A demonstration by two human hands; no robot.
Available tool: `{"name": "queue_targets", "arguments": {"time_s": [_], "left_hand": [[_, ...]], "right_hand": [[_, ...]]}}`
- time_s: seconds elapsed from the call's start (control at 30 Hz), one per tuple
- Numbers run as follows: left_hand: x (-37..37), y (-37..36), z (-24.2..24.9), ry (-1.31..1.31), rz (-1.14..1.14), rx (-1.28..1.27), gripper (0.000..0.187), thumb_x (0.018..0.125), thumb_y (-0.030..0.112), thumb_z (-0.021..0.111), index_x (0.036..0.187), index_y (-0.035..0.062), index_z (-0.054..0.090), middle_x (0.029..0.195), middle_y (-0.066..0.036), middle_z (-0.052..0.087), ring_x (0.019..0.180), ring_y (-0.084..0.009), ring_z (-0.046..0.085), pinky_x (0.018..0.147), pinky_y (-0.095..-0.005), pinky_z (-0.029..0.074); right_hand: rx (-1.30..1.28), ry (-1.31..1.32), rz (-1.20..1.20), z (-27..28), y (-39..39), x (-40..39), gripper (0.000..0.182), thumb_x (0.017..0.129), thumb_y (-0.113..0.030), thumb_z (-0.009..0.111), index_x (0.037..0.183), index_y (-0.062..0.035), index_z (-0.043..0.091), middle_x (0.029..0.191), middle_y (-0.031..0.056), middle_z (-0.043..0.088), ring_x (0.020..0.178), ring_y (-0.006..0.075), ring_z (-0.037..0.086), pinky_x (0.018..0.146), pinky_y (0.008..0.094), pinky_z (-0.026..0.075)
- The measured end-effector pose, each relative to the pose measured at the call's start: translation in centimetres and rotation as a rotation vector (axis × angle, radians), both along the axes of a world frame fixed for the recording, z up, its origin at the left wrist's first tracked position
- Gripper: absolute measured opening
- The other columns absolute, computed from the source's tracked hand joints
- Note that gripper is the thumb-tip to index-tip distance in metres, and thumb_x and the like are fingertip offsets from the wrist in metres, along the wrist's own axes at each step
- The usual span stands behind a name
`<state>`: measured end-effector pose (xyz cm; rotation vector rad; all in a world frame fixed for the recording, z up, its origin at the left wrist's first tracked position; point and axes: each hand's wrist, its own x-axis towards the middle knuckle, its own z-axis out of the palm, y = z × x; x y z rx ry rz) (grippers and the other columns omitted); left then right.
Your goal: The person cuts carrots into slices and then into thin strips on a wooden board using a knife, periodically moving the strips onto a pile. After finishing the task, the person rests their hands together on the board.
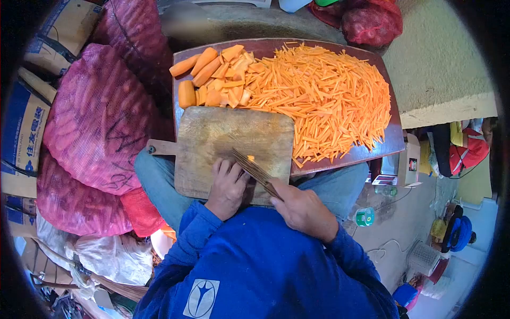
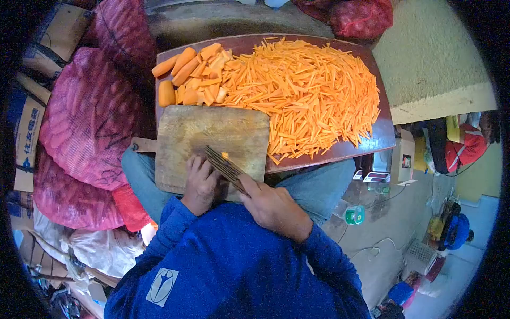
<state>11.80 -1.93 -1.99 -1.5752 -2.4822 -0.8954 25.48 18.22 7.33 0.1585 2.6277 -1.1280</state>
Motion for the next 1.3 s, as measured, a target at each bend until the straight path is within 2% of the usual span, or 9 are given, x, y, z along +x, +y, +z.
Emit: {"name": "queue_targets", "arguments": {"time_s": [0.07,0.13,0.63,0.67,0.73,0.83,1.03,1.27,1.3], "left_hand": [[0.2,0.1,-0.1,-0.01,0.009,0.012,0.033,0.086,0.012,0.072,0.117,0.0018,0.074,0.118,-0.015,0.065,0.112,-0.0368,0.059,0.107,-0.0548,0.042],[-0.1,0.1,-0.1,-0.009,0.014,0.017,0.033,0.086,0.012,0.072,0.117,0.0021,0.074,0.117,-0.015,0.064,0.111,-0.0369,0.059,0.106,-0.0554,0.042],[0.3,0.3,-0.4,-0.028,0.076,0.133,0.035,0.078,0.008,0.078,0.112,0.0019,0.075,0.11,-0.015,0.065,0.106,-0.0378,0.061,0.1,-0.0569,0.046],[0.3,0.3,-0.4,-0.021,0.078,0.113,0.035,0.077,0.008,0.079,0.111,0.0018,0.075,0.108,-0.015,0.065,0.105,-0.0379,0.061,0.099,-0.0564,0.047],[0.3,0.3,-0.4,-0.016,0.071,0.095,0.035,0.076,0.007,0.08,0.111,0.0017,0.075,0.107,-0.015,0.066,0.104,-0.0381,0.061,0.098,-0.0559,0.047],[0.5,0.2,-0.1,0.019,0.097,0.1,0.035,0.074,0.008,0.081,0.108,0.002,0.075,0.105,-0.015,0.065,0.103,-0.0381,0.061,0.097,-0.0553,0.047],[0.4,0.1,-0.6,0.038,0.119,0.092,0.03,0.075,0.009,0.082,0.103,0.0025,0.073,0.103,-0.015,0.065,0.102,-0.0374,0.061,0.096,-0.0535,0.045],[0.5,0.2,-0.2,0.053,0.129,0.114,0.031,0.075,0.01,0.081,0.103,0.0031,0.072,0.1,-0.015,0.062,0.103,-0.0372,0.061,0.098,-0.0551,0.045],[0.5,0.1,-0.4,0.048,0.134,0.109,0.031,0.075,0.01,0.081,0.104,0.003,0.072,0.1,-0.015,0.062,0.104,-0.0372,0.061,0.098,-0.0556,0.045]], "right_hand": [[-0.005,0.007,0.006,-0.7,-0.2,-0.6,0.044,0.107,-0.022,0.065,0.145,-0.0035,0.052,0.106,0.0294,0.073,0.097,0.0497,0.072,0.077,0.0597,0.057],[0.03,0.082,0.058,-0.9,-0.4,-1.0,0.045,0.108,-0.024,0.064,0.145,-0.0026,0.05,0.1,0.0275,0.074,0.085,0.0487,0.074,0.069,0.0586,0.06],[-0.029,-0.084,0.01,2.8,-0.3,0.3,0.043,0.109,-0.025,0.061,0.145,-0.0033,0.05,0.107,0.0297,0.073,0.1,0.0515,0.071,0.081,0.0593,0.057],[-0.028,-0.087,0.016,1.9,-0.3,0.2,0.043,0.109,-0.025,0.061,0.145,-0.0033,0.05,0.107,0.0297,0.073,0.1,0.0515,0.071,0.081,0.0593,0.057],[-0.02,0.123,0.03,-0.5,-0.5,-0.3,0.041,0.109,-0.024,0.061,0.14,-0.0003,0.048,0.098,0.0289,0.073,0.084,0.049,0.073,0.066,0.0589,0.059],[-0.029,-0.009,0.028,-0.8,-1.2,-2.2,0.042,0.108,-0.024,0.063,0.143,-0.0041,0.051,0.105,0.0291,0.073,0.101,0.0507,0.071,0.08,0.0591,0.057],[-0.031,-0.089,0.006,2.4,-0.6,0.4,0.041,0.108,-0.022,0.062,0.143,-0.003,0.05,0.105,0.0298,0.072,0.102,0.0514,0.07,0.08,0.0595,0.056],[-0.031,-0.046,0.019,-0.1,-1.1,-1.9,0.041,0.107,-0.021,0.063,0.143,-0.0041,0.052,0.105,0.03,0.073,0.099,0.0522,0.071,0.08,0.06,0.057],[-0.022,0.054,0.043,0.4,-0.8,-1.1,0.044,0.108,-0.022,0.063,0.144,-0.0017,0.05,0.1,0.03,0.073,0.092,0.0507,0.072,0.074,0.0596,0.058]]}}
